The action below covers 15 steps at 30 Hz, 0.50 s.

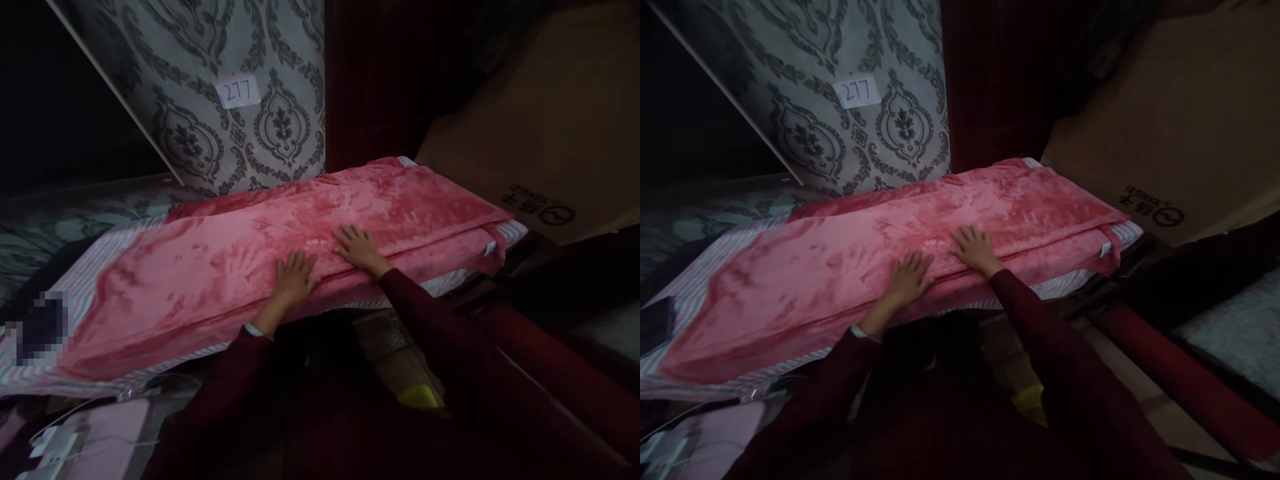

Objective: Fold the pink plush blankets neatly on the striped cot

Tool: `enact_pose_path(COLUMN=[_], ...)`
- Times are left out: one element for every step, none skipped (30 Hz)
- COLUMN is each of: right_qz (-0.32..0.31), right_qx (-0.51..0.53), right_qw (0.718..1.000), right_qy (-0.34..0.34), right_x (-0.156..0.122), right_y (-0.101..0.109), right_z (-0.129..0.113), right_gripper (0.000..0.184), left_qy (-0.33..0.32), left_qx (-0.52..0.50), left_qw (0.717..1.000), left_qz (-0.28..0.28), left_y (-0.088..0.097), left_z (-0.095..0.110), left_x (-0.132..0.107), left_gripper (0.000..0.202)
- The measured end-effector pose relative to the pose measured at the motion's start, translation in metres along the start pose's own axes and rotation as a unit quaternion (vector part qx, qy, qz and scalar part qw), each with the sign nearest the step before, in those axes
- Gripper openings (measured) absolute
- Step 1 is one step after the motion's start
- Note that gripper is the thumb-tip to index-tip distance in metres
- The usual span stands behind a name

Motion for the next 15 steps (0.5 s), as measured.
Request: enact_pose_path(right_qz=[-0.003,-0.001,0.005,0.011,0.016,0.018,0.017,0.011,0.000,-0.015,-0.033,-0.049,-0.059,-0.061,-0.055], right_qx=[-0.001,-0.003,-0.005,-0.006,-0.006,-0.007,-0.006,-0.005,-0.001,0.006,0.017,0.031,0.048,0.064,0.075], right_qw=[1.000,1.000,1.000,1.000,1.000,1.000,1.000,1.000,1.000,1.000,0.999,0.998,0.997,0.996,0.995], right_qy=[0.002,0.002,0.003,0.005,0.006,0.007,0.006,0.004,0.001,0.001,0.004,0.010,0.018,0.026,0.032], right_x=[-0.004,-0.008,-0.011,-0.013,-0.014,-0.015,-0.015,-0.014,-0.012,-0.009,-0.004,0.002,0.010,0.019,0.029], right_y=[-0.005,-0.010,-0.014,-0.017,-0.019,-0.020,-0.021,-0.021,-0.020,-0.019,-0.017,-0.014,-0.011,-0.006,-0.001], right_z=[-0.007,-0.012,-0.013,-0.013,-0.013,-0.011,-0.010,-0.008,-0.007,-0.005,-0.003,0.000,0.002,0.004,0.006], right_gripper=[0.063,0.063,0.063,0.063,0.063,0.062,0.062,0.063,0.063,0.063,0.063,0.061,0.059,0.056,0.054], left_qy=[0.000,0.001,0.000,-0.001,-0.002,0.000,0.001,0.000,-0.004,-0.012,-0.022,-0.030,-0.031,-0.024,-0.008], left_qx=[0.011,0.020,0.026,0.028,0.027,0.023,0.014,-0.001,-0.023,-0.048,-0.072,-0.090,-0.098,-0.098,-0.088], left_qw=[1.000,1.000,0.999,0.999,0.999,0.999,1.000,1.000,1.000,0.998,0.995,0.993,0.993,0.993,0.995], left_qz=[0.008,0.017,0.026,0.031,0.032,0.030,0.020,0.004,-0.019,-0.041,-0.058,-0.065,-0.064,-0.058,-0.049], left_y=[-0.004,-0.008,-0.011,-0.013,-0.014,-0.014,-0.013,-0.011,-0.009,-0.005,0.000,0.007,0.013,0.020,0.026], left_z=[0.007,0.011,0.012,0.012,0.011,0.008,0.004,-0.001,-0.007,-0.015,-0.023,-0.033,-0.044,-0.055,-0.066], left_x=[-0.002,-0.004,-0.006,-0.009,-0.010,-0.011,-0.011,-0.009,-0.006,-0.001,0.004,0.012,0.020,0.029,0.039], left_gripper=[0.064,0.066,0.067,0.067,0.067,0.068,0.068,0.067,0.066,0.065,0.064,0.063,0.063,0.064,0.064])
Point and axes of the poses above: each hand's wrist, its own x-axis towards the middle knuckle, its own y-axis out of the back of the hand, z = x × y, the point moved 2 cm from there along x, towards the middle knuckle, and after that the axes turned 8 degrees about z, right-handed, at the moved point
